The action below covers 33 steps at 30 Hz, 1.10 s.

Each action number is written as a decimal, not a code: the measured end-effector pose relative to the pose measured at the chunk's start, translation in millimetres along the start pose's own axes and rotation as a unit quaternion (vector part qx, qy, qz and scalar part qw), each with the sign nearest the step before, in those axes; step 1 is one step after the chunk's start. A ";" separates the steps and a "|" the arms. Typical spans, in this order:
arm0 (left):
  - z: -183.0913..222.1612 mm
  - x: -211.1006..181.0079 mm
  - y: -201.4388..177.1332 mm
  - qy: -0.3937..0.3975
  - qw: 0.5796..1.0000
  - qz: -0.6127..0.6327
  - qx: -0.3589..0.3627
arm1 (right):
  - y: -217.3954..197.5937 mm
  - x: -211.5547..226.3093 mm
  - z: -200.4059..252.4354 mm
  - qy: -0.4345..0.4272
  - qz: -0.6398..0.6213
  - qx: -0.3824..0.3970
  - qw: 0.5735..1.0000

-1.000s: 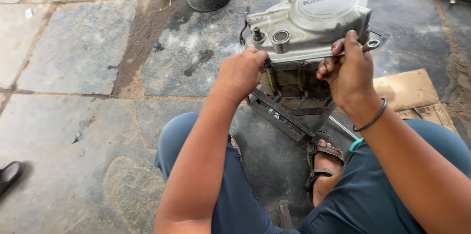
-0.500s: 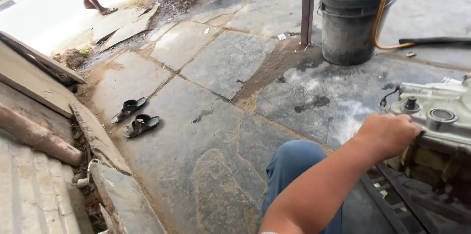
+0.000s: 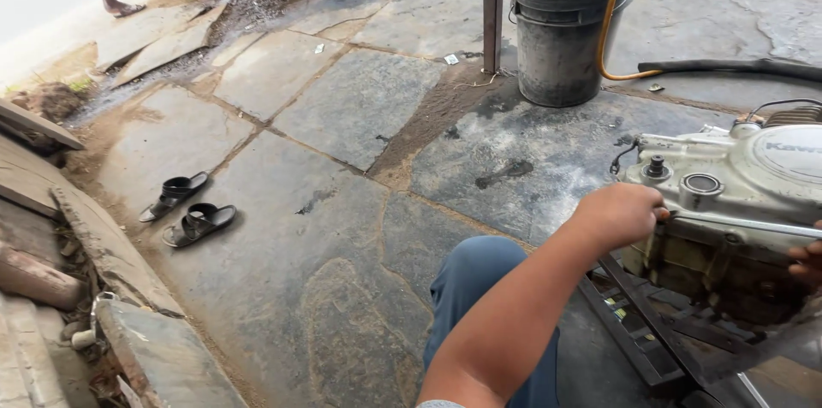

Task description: Repairing or disassembling a small engine using hand tools.

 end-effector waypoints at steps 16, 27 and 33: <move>-2.9 29.3 16.7 -0.176 0.969 0.156 -0.077 | 143.7 113.3 143.5 -0.050 0.104 -0.247 0.962; -2.7 24.6 13.8 -0.178 0.964 0.190 -0.055 | 124.5 119.7 149.7 -0.074 0.110 -0.263 0.956; -4.7 44.2 28.2 -0.146 0.962 0.221 -0.059 | 214.4 203.9 237.7 -0.157 0.071 -0.269 0.948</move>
Point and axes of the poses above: each hand's wrist, its own z-axis away from the middle knuckle, its own y-axis out of the palm, x = y × z, the point moved 5 cm from there along -z, towards the middle knuckle, and after that the axes turned 15 degrees about y, right-handed, at the moved point
